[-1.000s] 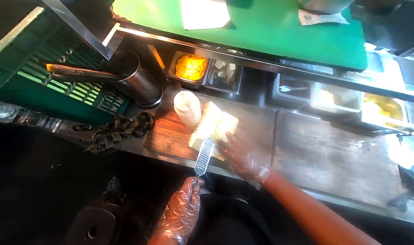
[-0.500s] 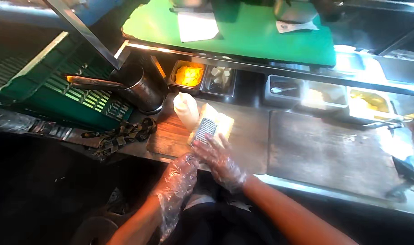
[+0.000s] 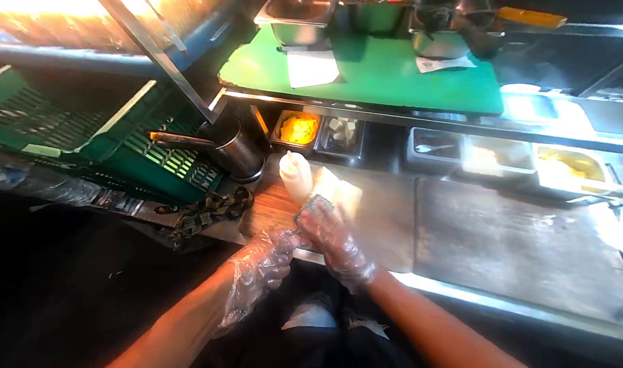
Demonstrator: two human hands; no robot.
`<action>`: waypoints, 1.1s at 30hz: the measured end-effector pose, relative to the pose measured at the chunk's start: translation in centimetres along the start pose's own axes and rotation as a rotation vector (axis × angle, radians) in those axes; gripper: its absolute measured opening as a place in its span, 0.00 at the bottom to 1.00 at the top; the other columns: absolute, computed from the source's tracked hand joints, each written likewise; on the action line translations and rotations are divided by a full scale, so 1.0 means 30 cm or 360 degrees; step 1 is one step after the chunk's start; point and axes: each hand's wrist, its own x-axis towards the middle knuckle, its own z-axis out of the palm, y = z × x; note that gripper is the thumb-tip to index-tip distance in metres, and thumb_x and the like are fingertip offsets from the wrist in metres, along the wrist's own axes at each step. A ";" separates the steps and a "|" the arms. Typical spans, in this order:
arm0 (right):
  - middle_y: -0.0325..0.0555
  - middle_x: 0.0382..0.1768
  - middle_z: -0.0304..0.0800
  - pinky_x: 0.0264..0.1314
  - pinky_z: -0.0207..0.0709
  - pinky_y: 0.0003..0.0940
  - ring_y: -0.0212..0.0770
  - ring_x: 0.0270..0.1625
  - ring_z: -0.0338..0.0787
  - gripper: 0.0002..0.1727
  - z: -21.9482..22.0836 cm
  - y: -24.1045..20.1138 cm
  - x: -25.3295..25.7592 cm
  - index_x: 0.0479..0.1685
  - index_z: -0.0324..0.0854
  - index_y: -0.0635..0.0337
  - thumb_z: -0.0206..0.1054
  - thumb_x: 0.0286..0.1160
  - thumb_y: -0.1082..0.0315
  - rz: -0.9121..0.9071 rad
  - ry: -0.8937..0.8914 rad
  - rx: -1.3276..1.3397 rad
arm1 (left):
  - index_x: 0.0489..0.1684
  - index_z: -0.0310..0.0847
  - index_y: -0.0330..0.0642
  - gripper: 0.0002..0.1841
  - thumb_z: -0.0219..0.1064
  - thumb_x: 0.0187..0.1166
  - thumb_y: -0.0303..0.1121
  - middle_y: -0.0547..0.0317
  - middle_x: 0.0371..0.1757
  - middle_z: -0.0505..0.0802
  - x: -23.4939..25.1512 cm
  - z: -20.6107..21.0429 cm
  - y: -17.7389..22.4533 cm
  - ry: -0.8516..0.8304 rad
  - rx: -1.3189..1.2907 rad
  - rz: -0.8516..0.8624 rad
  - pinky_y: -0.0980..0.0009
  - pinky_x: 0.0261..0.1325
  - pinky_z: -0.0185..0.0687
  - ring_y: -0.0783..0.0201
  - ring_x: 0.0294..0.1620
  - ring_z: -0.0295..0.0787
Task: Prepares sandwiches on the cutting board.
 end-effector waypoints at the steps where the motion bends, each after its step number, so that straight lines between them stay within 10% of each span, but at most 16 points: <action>1: 0.33 0.85 0.75 0.96 0.45 0.65 0.44 0.94 0.58 0.28 0.011 0.006 -0.002 0.81 0.78 0.48 0.63 0.79 0.71 0.0007 -0.0049 0.0012 | 0.46 0.83 0.50 0.09 0.56 0.90 0.38 0.73 0.13 0.62 -0.002 -0.003 0.002 -0.0015 -0.0025 0.0011 0.84 0.07 0.51 0.79 0.06 0.52; 5: 0.40 0.83 0.78 0.92 0.48 0.68 0.55 0.92 0.63 0.34 -0.048 0.151 0.003 0.82 0.78 0.48 0.65 0.70 0.76 0.0534 -0.0052 -0.0323 | 0.48 0.86 0.49 0.08 0.61 0.89 0.39 0.64 0.21 0.76 0.008 0.022 0.015 0.0429 0.1016 0.0312 0.76 0.18 0.65 0.72 0.15 0.67; 8: 0.46 0.84 0.75 0.91 0.57 0.64 0.56 0.91 0.65 0.33 -0.076 0.032 0.026 0.83 0.76 0.49 0.61 0.72 0.75 0.0542 0.0047 -0.0148 | 0.62 0.85 0.53 0.15 0.54 0.90 0.42 0.54 0.53 0.93 -0.019 0.092 0.030 0.0791 0.2362 0.0254 0.49 0.58 0.85 0.52 0.56 0.91; 11: 0.39 0.80 0.80 0.94 0.55 0.54 0.46 0.91 0.66 0.26 -0.026 -0.054 0.045 0.78 0.81 0.49 0.60 0.79 0.72 0.0257 -0.0069 0.0178 | 0.72 0.82 0.60 0.19 0.55 0.87 0.41 0.50 0.56 0.93 -0.032 0.153 0.047 0.0982 0.2787 0.0324 0.43 0.52 0.86 0.43 0.58 0.91; 15: 0.37 0.84 0.76 0.91 0.57 0.60 0.48 0.91 0.64 0.30 -0.027 0.064 0.022 0.83 0.76 0.45 0.61 0.79 0.71 0.0654 -0.0372 -0.0058 | 0.69 0.83 0.54 0.18 0.55 0.87 0.39 0.49 0.57 0.92 -0.063 0.158 0.070 0.0919 0.2913 0.0314 0.44 0.51 0.87 0.44 0.58 0.91; 28: 0.31 0.81 0.80 0.96 0.47 0.58 0.43 0.92 0.63 0.27 -0.048 0.007 0.075 0.79 0.80 0.39 0.54 0.84 0.71 0.0474 -0.0499 0.0050 | 0.76 0.80 0.62 0.21 0.51 0.88 0.38 0.49 0.57 0.94 -0.049 0.092 0.048 0.1024 0.2936 0.0306 0.42 0.51 0.87 0.42 0.56 0.92; 33: 0.50 0.79 0.81 0.90 0.65 0.43 0.45 0.85 0.75 0.25 -0.126 0.083 -0.018 0.80 0.79 0.55 0.51 0.86 0.70 0.1190 0.0103 0.0248 | 0.70 0.86 0.45 0.18 0.54 0.91 0.38 0.47 0.60 0.94 -0.062 -0.002 -0.032 0.0679 0.1802 0.0580 0.53 0.69 0.79 0.53 0.61 0.90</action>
